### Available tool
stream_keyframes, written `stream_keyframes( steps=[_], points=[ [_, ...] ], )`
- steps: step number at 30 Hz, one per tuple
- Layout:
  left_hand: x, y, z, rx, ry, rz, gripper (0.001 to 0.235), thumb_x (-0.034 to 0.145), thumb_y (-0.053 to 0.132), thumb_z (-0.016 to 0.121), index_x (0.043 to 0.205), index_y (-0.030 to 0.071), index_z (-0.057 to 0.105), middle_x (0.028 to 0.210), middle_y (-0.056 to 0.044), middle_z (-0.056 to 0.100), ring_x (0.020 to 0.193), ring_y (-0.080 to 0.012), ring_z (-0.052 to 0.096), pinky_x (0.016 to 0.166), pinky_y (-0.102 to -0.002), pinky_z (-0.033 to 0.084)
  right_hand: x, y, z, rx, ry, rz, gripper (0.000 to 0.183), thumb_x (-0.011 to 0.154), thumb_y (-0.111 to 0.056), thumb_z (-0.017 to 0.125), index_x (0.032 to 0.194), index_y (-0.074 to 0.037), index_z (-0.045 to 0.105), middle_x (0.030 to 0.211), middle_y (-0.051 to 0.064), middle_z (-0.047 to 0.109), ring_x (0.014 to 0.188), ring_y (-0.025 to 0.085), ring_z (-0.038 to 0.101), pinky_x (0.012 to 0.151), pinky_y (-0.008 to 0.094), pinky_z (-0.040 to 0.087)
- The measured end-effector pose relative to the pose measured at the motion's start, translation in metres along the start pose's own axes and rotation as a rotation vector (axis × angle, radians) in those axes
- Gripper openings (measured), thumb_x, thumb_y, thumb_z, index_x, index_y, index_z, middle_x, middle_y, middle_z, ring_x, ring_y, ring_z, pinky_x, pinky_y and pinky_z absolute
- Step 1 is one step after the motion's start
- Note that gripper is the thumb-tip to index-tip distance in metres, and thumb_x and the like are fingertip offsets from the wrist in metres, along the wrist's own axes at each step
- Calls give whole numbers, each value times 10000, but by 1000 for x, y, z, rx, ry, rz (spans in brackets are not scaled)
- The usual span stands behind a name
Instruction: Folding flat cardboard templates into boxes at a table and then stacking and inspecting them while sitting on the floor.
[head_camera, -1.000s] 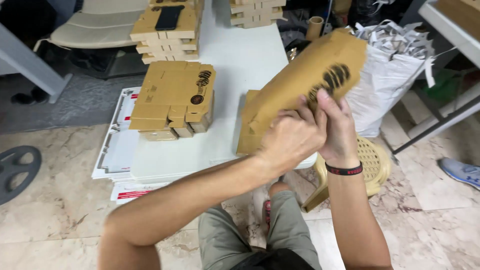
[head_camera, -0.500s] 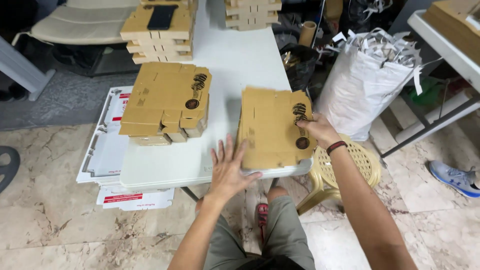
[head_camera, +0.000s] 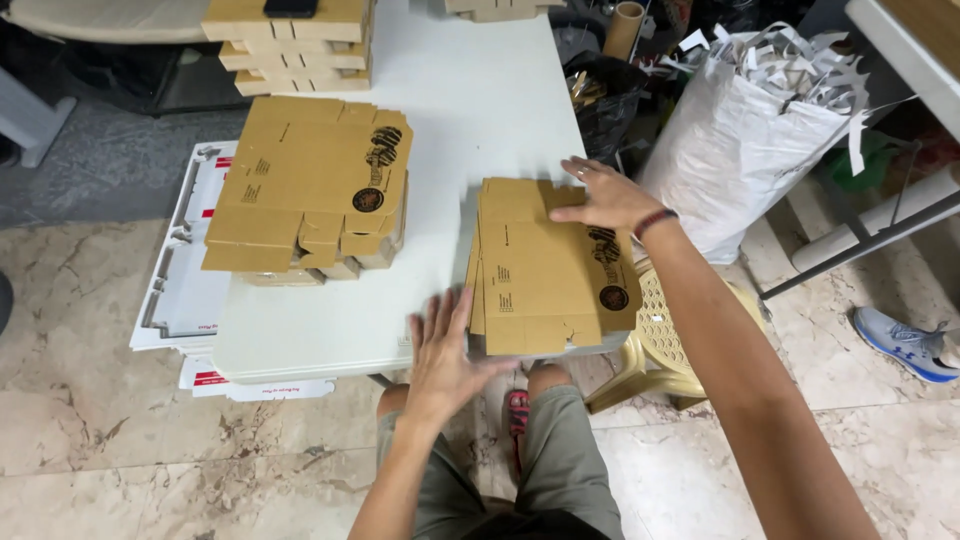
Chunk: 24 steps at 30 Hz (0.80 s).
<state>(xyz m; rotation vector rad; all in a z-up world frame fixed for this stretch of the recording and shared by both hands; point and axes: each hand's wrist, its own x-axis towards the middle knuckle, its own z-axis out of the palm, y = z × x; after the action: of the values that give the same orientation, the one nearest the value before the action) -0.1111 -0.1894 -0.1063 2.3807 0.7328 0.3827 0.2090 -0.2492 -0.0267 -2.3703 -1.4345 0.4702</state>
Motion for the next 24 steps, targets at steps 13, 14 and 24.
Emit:
stream_keyframes(
  steps=[13,14,24],
  points=[
    [-72,-23,38,129,628,175,369,906,362,752,1208,155,706,1107,-63,710,969,-213,674,792,-350,527,23,1,-9,30,-216,308,918,741,-715,612,1486,-190,500,1570,87,449,1430,288,440,1176,422,379],
    [-87,-29,56,-343,437,-32,213,897,273,769,1028,107,750,842,-25,680,731,-126,603,606,-287,482,17,2,-11,30,-192,368,940,755,-760,515,1521,-222,430,1625,85,339,1489,314,322,1218,501,293],
    [-63,-20,71,-1253,-295,-446,618,936,286,623,1496,55,500,1426,-201,677,1123,-351,778,838,-392,708,3,48,-4,210,-181,478,800,756,-612,673,1411,-157,610,1509,67,547,1376,245,509,1152,331,372]
  ],
)
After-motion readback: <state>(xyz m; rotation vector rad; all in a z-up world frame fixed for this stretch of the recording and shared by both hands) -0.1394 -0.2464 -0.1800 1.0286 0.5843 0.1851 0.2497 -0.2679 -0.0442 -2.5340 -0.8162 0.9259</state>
